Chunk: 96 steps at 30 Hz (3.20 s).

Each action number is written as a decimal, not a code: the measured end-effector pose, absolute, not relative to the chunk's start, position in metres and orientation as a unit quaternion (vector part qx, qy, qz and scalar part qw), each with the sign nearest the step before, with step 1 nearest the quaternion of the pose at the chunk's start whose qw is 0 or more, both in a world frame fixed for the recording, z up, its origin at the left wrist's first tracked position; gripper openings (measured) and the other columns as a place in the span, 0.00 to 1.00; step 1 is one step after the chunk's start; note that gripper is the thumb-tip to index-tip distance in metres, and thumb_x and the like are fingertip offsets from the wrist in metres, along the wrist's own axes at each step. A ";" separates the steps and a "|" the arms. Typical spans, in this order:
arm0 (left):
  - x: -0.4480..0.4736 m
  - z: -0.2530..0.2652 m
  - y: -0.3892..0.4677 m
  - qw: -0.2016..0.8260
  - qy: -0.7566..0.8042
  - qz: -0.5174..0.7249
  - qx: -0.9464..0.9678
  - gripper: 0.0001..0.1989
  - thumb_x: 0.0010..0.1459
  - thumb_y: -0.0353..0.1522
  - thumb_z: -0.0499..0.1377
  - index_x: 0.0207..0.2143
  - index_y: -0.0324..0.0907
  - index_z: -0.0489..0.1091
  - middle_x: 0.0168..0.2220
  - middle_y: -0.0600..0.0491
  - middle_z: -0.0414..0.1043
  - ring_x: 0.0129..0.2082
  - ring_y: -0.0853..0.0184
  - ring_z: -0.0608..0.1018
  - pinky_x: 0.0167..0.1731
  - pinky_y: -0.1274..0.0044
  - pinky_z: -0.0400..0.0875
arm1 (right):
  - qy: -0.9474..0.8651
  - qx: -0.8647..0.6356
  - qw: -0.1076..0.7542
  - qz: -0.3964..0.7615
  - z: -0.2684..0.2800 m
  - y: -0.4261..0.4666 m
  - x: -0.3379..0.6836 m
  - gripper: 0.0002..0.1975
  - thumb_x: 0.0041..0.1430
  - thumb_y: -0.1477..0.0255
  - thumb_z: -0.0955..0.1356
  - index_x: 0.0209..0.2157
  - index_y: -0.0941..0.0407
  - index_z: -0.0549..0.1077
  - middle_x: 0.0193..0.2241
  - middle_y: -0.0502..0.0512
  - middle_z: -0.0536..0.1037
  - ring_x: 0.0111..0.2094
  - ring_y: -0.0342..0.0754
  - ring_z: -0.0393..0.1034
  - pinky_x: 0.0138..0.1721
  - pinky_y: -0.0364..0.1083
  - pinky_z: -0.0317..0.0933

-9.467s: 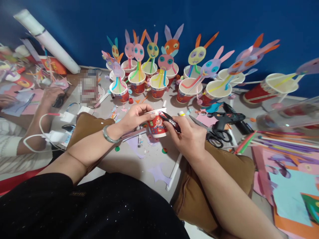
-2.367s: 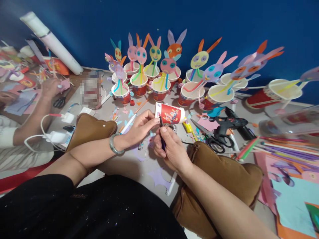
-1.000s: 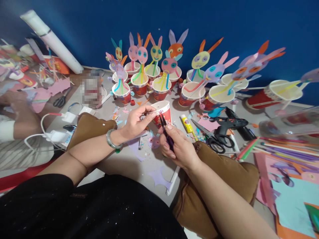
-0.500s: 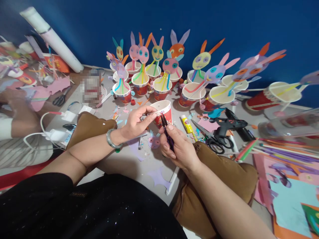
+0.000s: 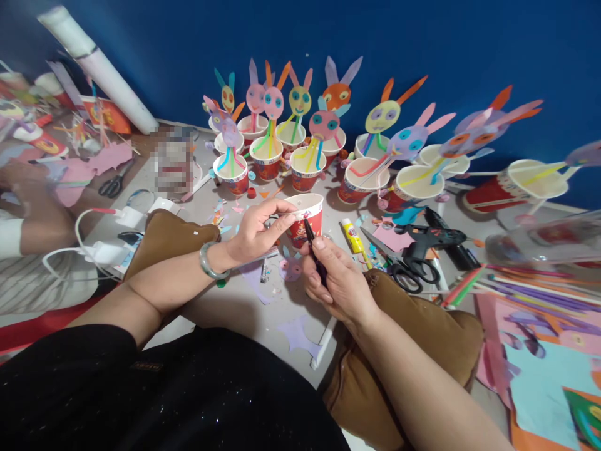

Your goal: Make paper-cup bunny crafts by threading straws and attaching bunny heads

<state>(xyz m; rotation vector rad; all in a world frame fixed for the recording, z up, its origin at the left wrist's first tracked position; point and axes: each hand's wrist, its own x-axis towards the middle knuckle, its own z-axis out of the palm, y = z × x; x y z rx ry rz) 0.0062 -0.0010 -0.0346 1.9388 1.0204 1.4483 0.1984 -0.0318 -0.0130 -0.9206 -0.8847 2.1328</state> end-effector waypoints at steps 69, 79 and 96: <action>-0.006 -0.027 0.004 0.375 0.346 0.491 0.706 0.15 0.70 0.43 0.57 0.39 0.43 0.76 0.37 0.50 0.80 0.36 0.68 0.79 0.36 0.73 0.73 | -0.367 -0.358 0.249 0.821 -0.008 -0.021 0.215 0.20 0.60 0.52 0.74 0.34 0.56 0.75 0.12 0.42 0.64 0.08 0.35 0.41 0.10 0.38 0.38; -0.014 -0.025 0.009 0.426 0.305 0.469 0.711 0.13 0.68 0.41 0.59 0.38 0.42 0.77 0.33 0.52 0.79 0.30 0.71 0.76 0.32 0.75 0.72 | -0.379 -0.369 0.240 0.814 -0.006 -0.025 0.213 0.19 0.59 0.53 0.74 0.32 0.56 0.76 0.10 0.42 0.61 0.09 0.35 0.42 0.12 0.38 0.39; -0.006 -0.028 0.004 0.348 0.274 0.542 0.714 0.12 0.68 0.40 0.60 0.39 0.41 0.77 0.31 0.53 0.78 0.27 0.73 0.74 0.28 0.78 0.67 | -0.359 -0.308 0.293 0.830 -0.012 -0.032 0.207 0.17 0.66 0.56 0.70 0.35 0.55 0.74 0.12 0.39 0.60 0.10 0.35 0.39 0.13 0.38 0.41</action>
